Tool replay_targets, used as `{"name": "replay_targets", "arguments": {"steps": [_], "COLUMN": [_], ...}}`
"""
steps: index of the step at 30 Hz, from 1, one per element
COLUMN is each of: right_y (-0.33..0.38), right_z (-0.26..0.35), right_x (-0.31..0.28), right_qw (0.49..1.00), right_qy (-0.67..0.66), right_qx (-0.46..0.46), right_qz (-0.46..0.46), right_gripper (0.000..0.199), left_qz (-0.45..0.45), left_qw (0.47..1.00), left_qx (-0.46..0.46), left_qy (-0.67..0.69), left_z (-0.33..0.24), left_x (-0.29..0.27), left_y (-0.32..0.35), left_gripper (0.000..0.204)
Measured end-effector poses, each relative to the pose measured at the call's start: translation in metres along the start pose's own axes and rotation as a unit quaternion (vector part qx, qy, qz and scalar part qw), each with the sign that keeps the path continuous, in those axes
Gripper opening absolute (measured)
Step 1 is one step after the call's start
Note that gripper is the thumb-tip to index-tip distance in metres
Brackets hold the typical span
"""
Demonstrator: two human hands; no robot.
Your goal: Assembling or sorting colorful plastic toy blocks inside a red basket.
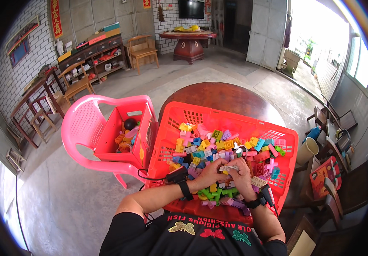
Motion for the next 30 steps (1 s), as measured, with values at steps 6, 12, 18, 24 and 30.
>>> {"name": "replay_targets", "arguments": {"steps": [6, 12, 18, 24, 30], "right_y": [0.002, 0.002, 0.002, 0.007, 0.006], "right_z": [0.008, -0.012, -0.002, -0.007, -0.006], "right_x": [0.0, 0.003, 0.002, 0.012, 0.008], "right_qw": [0.999, 0.995, 0.998, 0.994, 0.977], "right_qy": [0.016, -0.084, -0.045, -0.071, -0.148], "right_qx": [-0.028, 0.06, 0.051, 0.057, 0.143], "right_qz": [-0.008, 0.01, 0.016, 0.053, 0.052], "right_gripper": [0.012, 0.01, 0.009, 0.011, 0.008], "left_qz": [-0.002, -0.022, -0.01, -0.019, -0.005], "left_qw": [1.0, 0.999, 0.999, 0.982, 0.971], "left_qx": [0.023, 0.043, -0.036, 0.102, 0.066], "left_qy": [0.019, 0.024, -0.005, -0.157, -0.232], "left_z": [0.001, 0.002, -0.001, -0.01, -0.017], "left_x": [-0.002, 0.002, 0.003, -0.001, 0.005], "left_y": [0.002, 0.004, 0.007, 0.005, 0.008], "left_gripper": [0.035, 0.035, 0.039, 0.056, 0.066]}}
Point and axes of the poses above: each hand's wrist, its own y-axis away from the middle knuckle, its own x-axis out of the palm, z = x × y, the point moved 4 cm from there along -y, towards the middle knuckle, and after that the axes turned 8 degrees about x, right-handed, at the moved point
